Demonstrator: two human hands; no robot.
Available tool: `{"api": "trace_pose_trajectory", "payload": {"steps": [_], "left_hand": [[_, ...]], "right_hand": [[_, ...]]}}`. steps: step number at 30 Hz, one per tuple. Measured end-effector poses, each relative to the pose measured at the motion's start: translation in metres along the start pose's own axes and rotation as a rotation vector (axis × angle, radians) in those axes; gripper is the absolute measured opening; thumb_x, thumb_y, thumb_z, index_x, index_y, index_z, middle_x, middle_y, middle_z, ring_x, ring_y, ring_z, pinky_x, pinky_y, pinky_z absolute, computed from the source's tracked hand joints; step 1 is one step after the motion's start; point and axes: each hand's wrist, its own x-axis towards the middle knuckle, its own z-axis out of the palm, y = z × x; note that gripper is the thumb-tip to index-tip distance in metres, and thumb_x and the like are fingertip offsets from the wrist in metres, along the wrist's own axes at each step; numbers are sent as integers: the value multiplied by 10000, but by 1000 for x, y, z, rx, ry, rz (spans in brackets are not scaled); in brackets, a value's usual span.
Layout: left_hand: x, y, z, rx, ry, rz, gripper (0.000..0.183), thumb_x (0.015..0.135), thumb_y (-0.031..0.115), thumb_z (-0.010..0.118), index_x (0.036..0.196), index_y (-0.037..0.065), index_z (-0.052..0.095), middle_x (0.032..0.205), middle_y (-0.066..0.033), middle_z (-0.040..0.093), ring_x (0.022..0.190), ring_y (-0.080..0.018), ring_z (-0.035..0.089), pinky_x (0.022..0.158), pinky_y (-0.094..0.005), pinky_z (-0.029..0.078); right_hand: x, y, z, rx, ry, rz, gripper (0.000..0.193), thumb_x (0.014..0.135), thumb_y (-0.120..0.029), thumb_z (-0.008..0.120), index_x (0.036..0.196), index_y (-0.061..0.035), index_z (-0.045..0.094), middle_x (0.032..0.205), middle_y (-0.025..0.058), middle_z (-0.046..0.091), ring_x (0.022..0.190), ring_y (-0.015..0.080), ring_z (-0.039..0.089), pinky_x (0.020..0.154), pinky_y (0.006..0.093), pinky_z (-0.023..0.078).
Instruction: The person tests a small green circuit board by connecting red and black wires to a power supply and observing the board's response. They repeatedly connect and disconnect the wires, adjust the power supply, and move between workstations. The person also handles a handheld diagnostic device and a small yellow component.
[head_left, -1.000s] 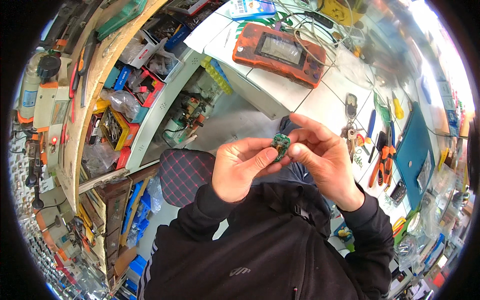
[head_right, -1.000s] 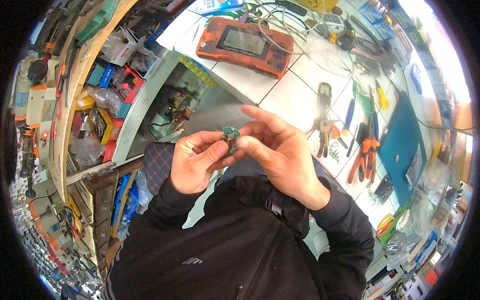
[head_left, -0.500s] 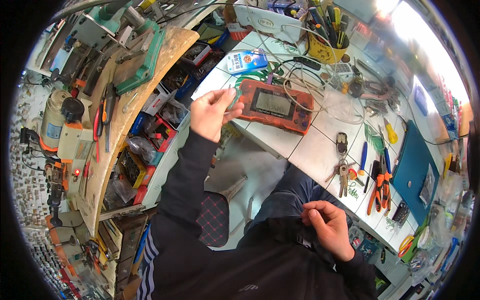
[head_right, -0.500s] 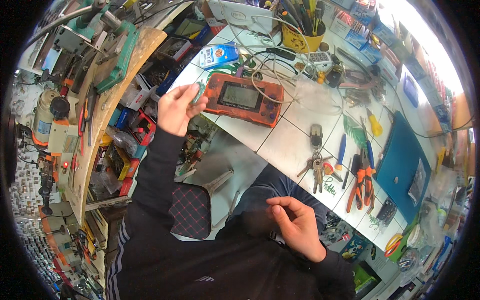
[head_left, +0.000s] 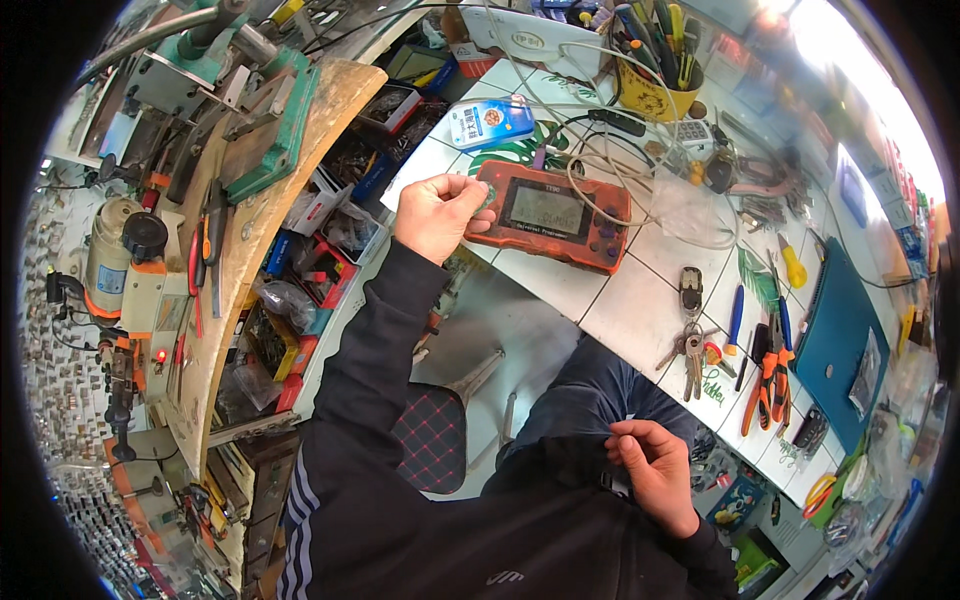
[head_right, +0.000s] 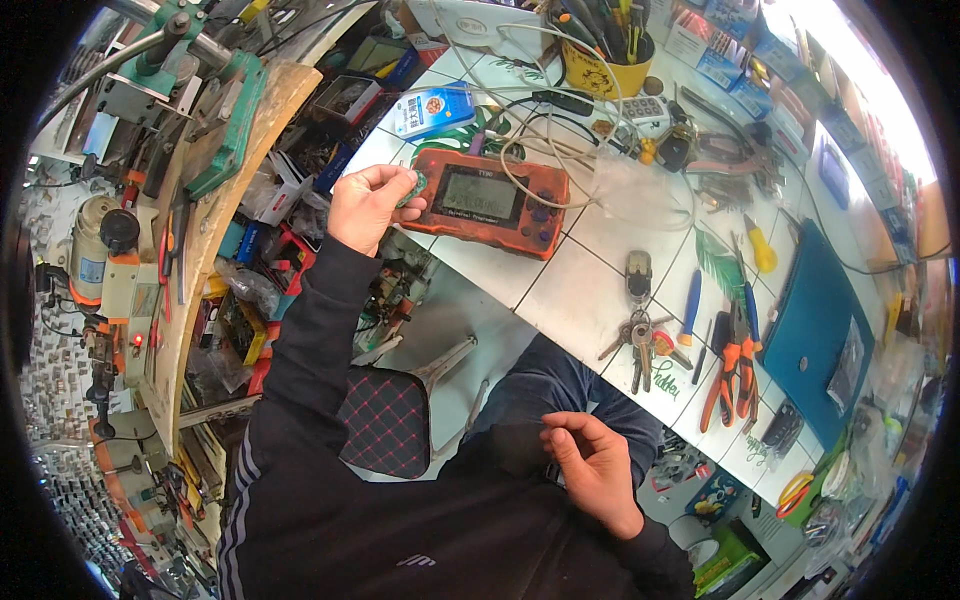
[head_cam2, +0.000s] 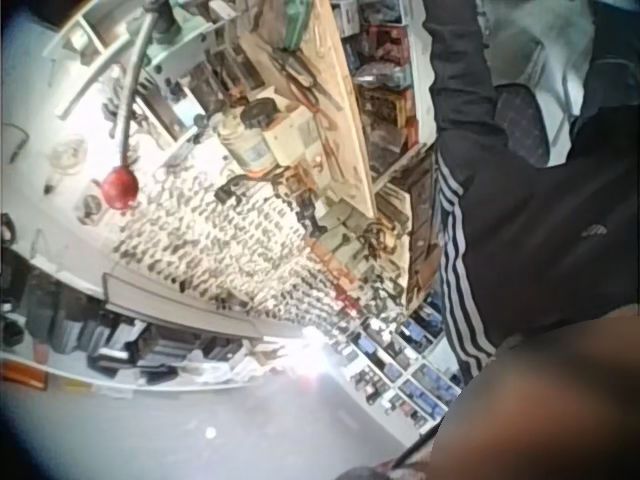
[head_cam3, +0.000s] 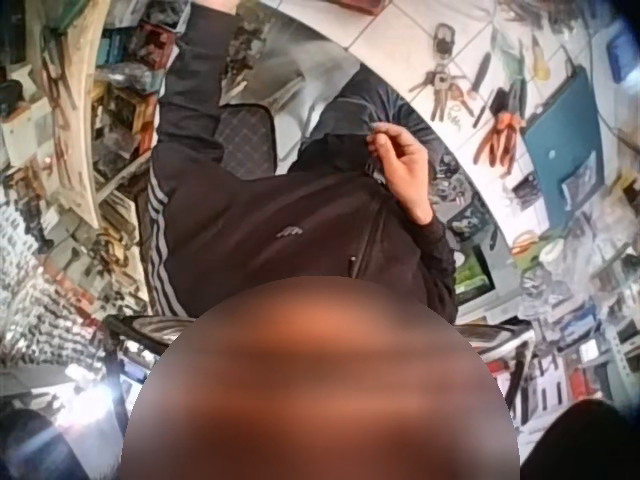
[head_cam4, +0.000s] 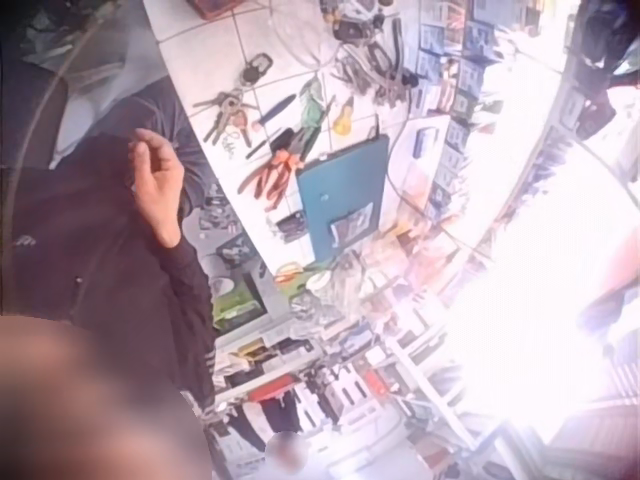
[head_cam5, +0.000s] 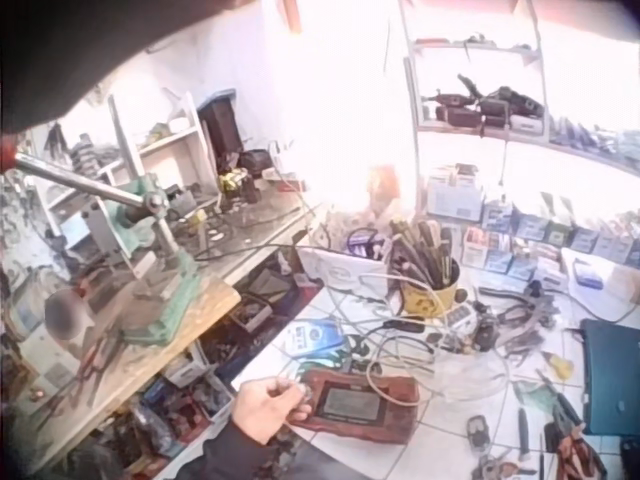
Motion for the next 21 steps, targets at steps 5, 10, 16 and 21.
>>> {"api": "trace_pose_trajectory", "payload": {"steps": [5, 10, 16, 21], "left_hand": [[0, 0, -1, -6, -12, 7, 188, 857, 124, 664, 910, -55, 637, 822, -89, 659, 678, -141, 652, 603, -229, 544], [0, -3, -2, -17, -17, 29, 194, 858, 123, 662, 901, -65, 635, 810, -94, 660, 685, -138, 658, 616, -231, 553], [2, -4, -1, 23, -18, 25, 218, 894, 138, 640, 942, -72, 610, 848, -107, 663, 722, -138, 661, 641, -232, 558], [2, -6, -1, 5, -19, 53, 230, 899, 145, 632, 955, -75, 595, 852, -116, 662, 722, -145, 667, 637, -230, 557]], "right_hand": [[2, -6, 6, -33, -29, -6, 184, 926, -87, 588, 1073, 20, 613, 898, 37, 658, 801, 72, 587, 741, 209, 471], [20, -25, 16, -418, 26, -387, 239, 842, -17, 643, 1075, 11, 600, 1047, 109, 628, 862, 156, 623, 755, 236, 486], [82, -62, 21, -1012, 62, -586, 373, 793, -152, 707, 1048, -6, 478, 1388, 239, 414, 806, 375, 642, 648, 387, 532], [104, -77, 31, -1273, 65, -584, 450, 779, -259, 737, 1012, -4, 449, 1419, 224, 376, 725, 320, 648, 568, 385, 507]]}}
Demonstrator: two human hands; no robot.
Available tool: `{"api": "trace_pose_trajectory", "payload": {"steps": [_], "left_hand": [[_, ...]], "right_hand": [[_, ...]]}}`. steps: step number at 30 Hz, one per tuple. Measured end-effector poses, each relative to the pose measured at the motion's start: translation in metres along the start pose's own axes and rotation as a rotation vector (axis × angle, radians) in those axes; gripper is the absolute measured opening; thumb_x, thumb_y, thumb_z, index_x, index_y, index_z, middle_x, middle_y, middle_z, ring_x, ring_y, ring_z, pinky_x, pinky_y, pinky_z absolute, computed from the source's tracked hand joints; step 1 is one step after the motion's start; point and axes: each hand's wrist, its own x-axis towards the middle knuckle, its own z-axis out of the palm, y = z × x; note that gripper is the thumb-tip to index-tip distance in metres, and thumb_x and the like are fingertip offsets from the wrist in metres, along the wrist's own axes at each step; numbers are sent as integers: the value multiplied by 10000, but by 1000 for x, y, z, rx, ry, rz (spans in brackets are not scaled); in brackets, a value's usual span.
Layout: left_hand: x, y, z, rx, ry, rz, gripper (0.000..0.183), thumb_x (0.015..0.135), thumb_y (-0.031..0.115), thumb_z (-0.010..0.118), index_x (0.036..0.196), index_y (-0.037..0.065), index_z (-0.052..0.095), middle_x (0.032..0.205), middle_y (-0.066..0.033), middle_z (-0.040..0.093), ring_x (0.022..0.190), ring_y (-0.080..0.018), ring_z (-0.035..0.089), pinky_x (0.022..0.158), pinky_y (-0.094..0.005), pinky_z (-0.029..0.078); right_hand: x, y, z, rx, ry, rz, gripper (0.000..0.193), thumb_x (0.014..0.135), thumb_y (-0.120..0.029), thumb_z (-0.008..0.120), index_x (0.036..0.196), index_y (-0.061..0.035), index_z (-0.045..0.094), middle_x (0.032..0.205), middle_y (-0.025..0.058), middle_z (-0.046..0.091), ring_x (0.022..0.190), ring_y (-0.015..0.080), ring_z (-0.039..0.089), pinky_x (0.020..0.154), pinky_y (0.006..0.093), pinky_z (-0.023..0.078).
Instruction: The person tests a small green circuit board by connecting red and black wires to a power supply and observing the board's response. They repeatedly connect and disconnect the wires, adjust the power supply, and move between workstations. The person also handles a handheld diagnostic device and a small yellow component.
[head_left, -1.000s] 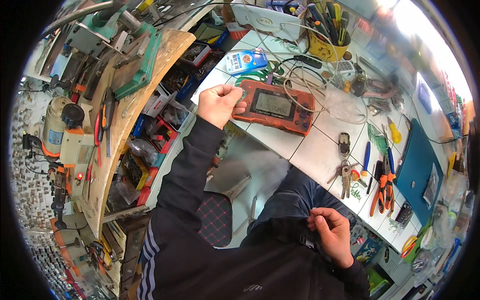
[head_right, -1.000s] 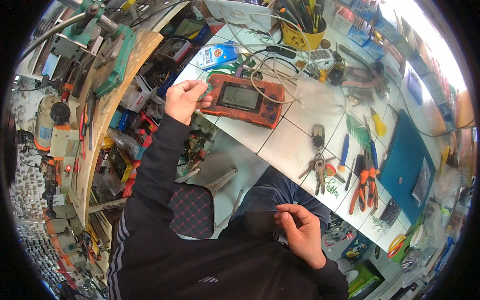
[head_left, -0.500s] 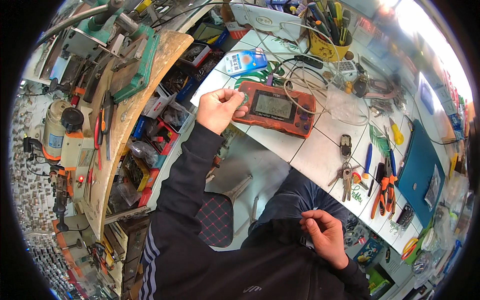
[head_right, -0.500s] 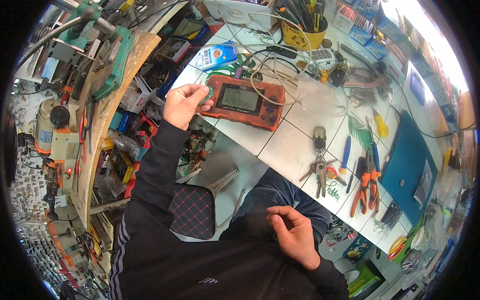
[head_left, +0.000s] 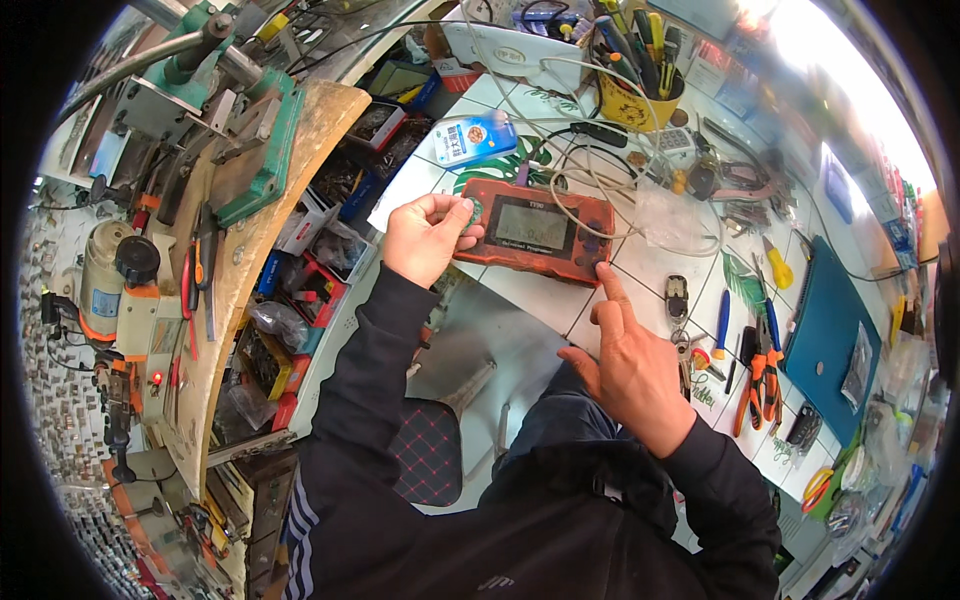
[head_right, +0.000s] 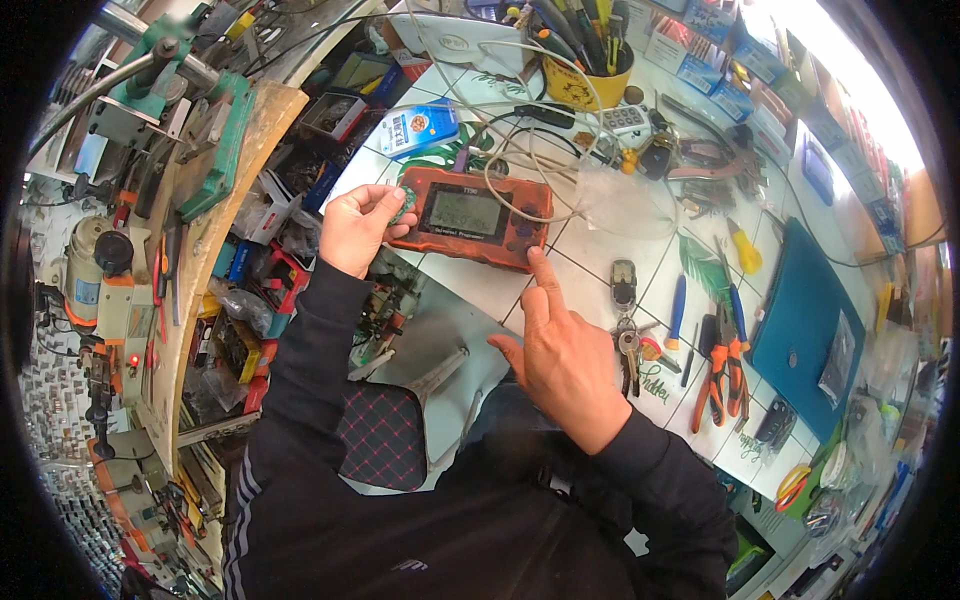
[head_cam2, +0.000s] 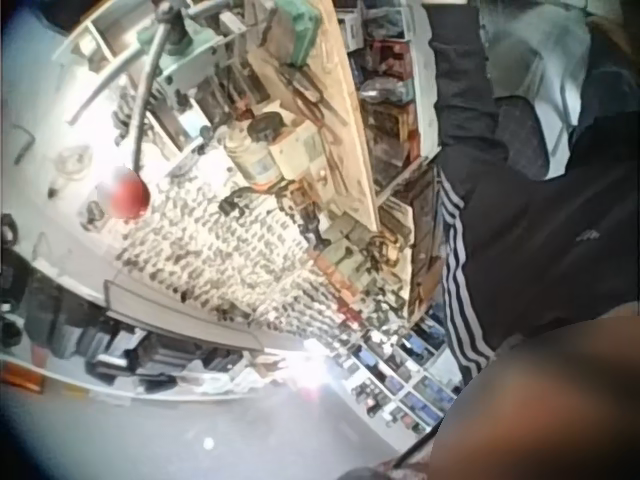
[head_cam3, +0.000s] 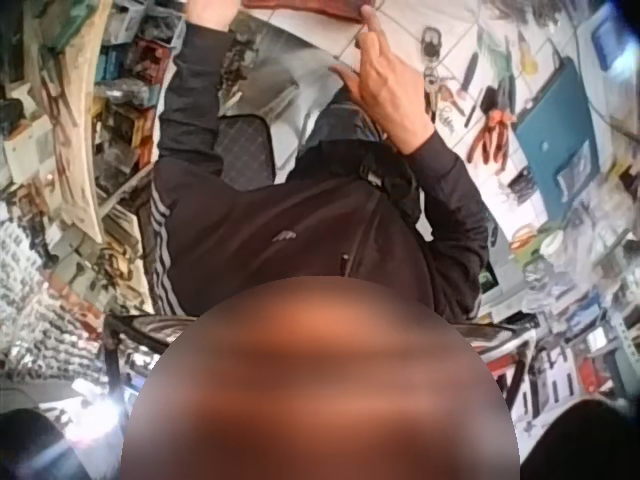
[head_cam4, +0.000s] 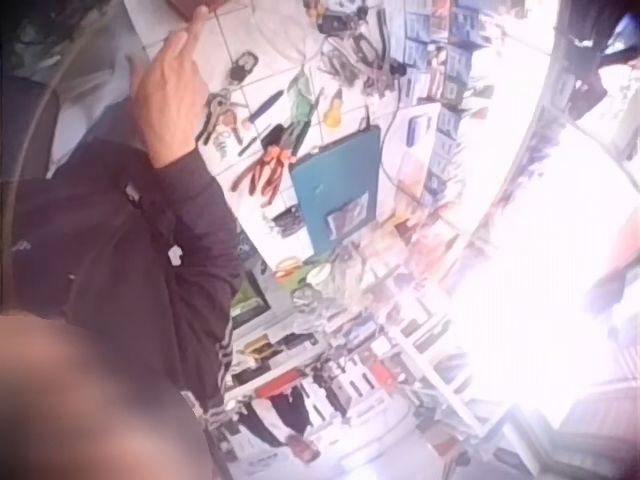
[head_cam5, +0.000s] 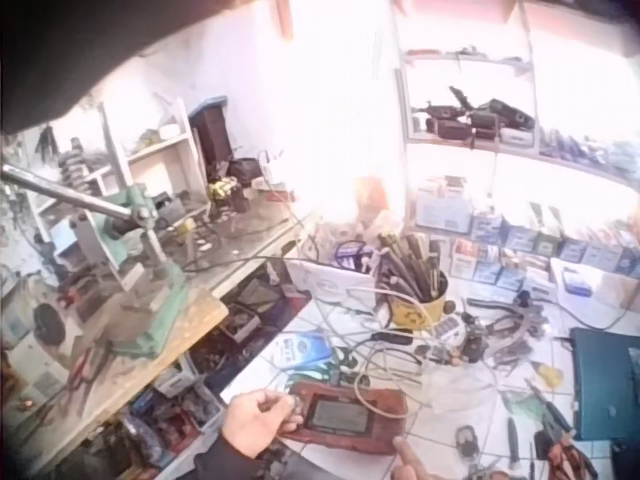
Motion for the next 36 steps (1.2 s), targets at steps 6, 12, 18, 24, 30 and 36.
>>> {"api": "trace_pose_trajectory", "payload": {"steps": [6, 12, 18, 24, 30, 36], "left_hand": [[0, 2, 0, 7, 9, -25, 220, 894, 149, 639, 943, -63, 606, 846, -100, 667, 717, -140, 667, 621, -222, 548], [1, 3, 0, -3, -2, -32, 209, 894, 149, 637, 926, -56, 610, 849, -91, 669, 715, -135, 667, 623, -224, 546], [1, 2, -1, -6, -2, -36, 194, 896, 136, 624, 920, -56, 608, 849, -90, 670, 713, -135, 667, 621, -227, 546], [0, 3, 1, -8, 3, -23, 200, 896, 144, 624, 917, -55, 611, 846, -86, 669, 712, -132, 665, 620, -225, 544], [1, 2, 1, -1, 11, -27, 208, 892, 155, 633, 919, -50, 614, 843, -86, 668, 712, -127, 664, 627, -220, 543], [2, 1, 1, -1, 14, -24, 207, 885, 153, 639, 921, -49, 618, 828, -80, 668, 705, -126, 663, 622, -221, 542]], "right_hand": [[6, -8, -3, -179, -116, 48, 504, 750, -318, 751, 981, 8, 443, 1422, 234, 368, 708, 338, 641, 540, 384, 496], [19, -12, 1, -72, 52, -32, 536, 746, -361, 747, 965, 22, 442, 1401, 276, 380, 641, 321, 645, 494, 378, 499], [22, -12, 5, -104, -14, -14, 570, 742, -386, 749, 949, 40, 432, 1383, 330, 364, 642, 339, 651, 489, 383, 499], [22, -12, 8, -11, 70, -32, 579, 744, -396, 748, 954, 44, 435, 1399, 338, 332, 624, 346, 649, 490, 388, 504], [33, -9, 8, -37, 62, -25, 588, 758, -404, 738, 962, 55, 431, 1379, 352, 346, 630, 358, 649, 494, 397, 506], [30, -11, 7, 123, 228, -147, 566, 769, -346, 743, 1008, 62, 434, 1332, 356, 391, 623, 375, 635, 514, 396, 514]]}}
